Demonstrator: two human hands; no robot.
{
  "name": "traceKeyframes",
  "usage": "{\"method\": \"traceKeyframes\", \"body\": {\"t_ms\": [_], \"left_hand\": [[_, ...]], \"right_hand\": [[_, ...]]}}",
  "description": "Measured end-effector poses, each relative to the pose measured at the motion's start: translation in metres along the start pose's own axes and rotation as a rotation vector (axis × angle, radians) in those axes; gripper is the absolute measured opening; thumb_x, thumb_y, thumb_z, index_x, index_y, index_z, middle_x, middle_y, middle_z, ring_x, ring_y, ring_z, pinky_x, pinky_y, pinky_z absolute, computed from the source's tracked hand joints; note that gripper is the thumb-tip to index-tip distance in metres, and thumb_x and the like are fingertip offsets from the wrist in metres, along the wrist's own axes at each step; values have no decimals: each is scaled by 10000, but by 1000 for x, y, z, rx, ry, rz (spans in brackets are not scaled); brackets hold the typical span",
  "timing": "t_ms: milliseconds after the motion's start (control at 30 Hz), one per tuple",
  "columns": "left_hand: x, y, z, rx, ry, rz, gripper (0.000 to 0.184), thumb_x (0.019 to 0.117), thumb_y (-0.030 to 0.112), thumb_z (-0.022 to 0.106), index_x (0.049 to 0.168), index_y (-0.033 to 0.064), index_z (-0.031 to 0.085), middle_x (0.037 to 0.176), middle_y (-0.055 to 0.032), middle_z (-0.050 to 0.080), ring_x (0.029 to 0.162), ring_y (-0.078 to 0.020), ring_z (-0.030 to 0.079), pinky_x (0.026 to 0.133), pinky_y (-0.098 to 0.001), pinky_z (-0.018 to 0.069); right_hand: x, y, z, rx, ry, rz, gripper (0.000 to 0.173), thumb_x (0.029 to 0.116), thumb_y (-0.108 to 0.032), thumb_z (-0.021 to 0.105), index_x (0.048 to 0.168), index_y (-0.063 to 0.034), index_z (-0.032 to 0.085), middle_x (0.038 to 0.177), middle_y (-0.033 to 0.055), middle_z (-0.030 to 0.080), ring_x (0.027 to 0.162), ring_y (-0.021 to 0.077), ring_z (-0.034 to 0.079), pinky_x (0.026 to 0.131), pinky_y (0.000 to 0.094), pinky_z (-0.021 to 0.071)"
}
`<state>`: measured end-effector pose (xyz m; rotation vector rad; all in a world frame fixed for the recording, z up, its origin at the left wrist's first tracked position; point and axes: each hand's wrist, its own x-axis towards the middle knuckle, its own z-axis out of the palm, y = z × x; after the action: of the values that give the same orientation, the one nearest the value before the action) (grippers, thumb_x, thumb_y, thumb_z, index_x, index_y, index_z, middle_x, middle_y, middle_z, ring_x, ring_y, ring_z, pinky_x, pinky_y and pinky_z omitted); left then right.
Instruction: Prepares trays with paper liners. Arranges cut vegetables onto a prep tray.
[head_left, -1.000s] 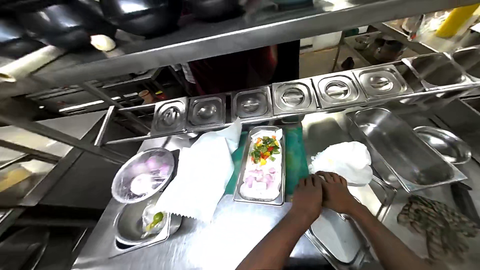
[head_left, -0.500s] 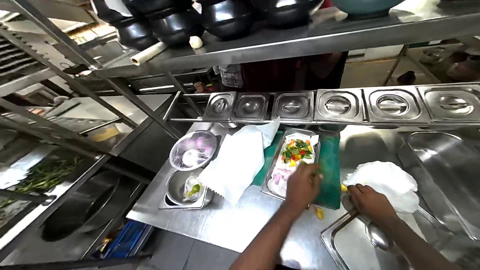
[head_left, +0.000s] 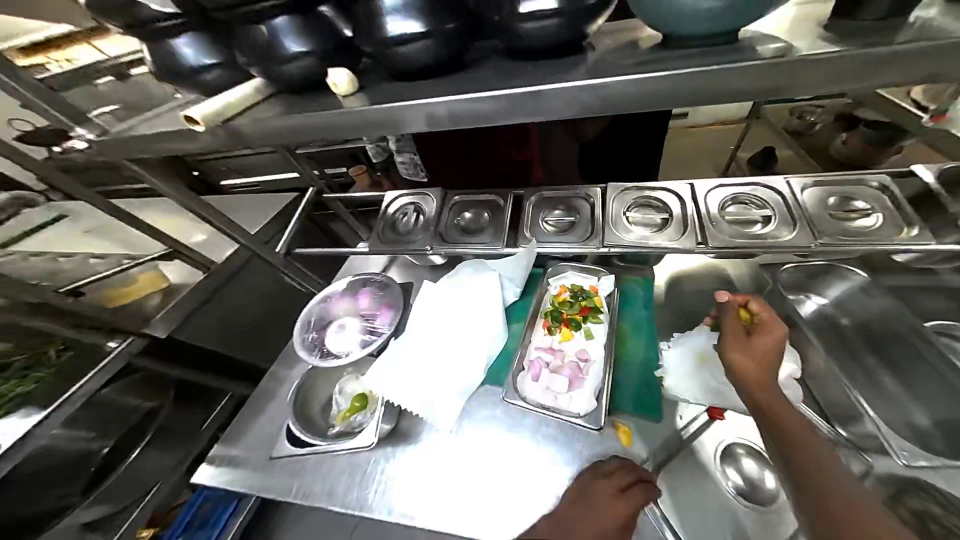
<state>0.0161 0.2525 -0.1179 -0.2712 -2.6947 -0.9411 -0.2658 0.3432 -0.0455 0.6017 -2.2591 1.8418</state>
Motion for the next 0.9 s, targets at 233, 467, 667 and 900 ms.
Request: {"method": "traceKeyframes", "body": {"t_ms": [233, 467, 667, 900], "left_hand": [[-3, -39, 33, 299, 46, -290, 550, 851, -12, 647, 1361, 193, 662, 1471, -47, 594, 1272, -309, 618, 994, -596, 497], [8, -43, 32, 325, 143, -306, 321, 927, 89, 629, 1204, 204, 742, 1166, -116, 726, 1091, -350, 687, 917, -597, 536], [9, -44, 32, 354, 79, -268, 213, 1009, 271, 568, 1055, 164, 746, 1231, -44, 722, 1130, -282, 688, 927, -536, 553], [10, 8, -1, -412, 99, -425, 293, 1036, 119, 541, 1275, -46, 577, 1034, -116, 727, 864, -194, 727, 798, -388, 620]], "right_hand": [[7, -49, 125, 356, -297, 580, 451, 1113, -407, 378, 1200, -24, 601, 987, 85, 638, 808, 168, 634, 691, 374, 559], [24, -36, 31, -68, -616, 412, 270, 1077, -216, 508, 1228, -8, 591, 1107, 160, 688, 939, 259, 707, 791, 445, 600], [-53, 26, -62, -1022, -951, 371, 362, 946, -405, 706, 1140, -100, 695, 1121, 168, 687, 1028, 380, 675, 876, 622, 533], [-63, 17, -35, -1176, -949, 290, 324, 958, -320, 642, 1215, -127, 684, 1278, 173, 642, 1208, 396, 610, 887, 587, 538]]}}
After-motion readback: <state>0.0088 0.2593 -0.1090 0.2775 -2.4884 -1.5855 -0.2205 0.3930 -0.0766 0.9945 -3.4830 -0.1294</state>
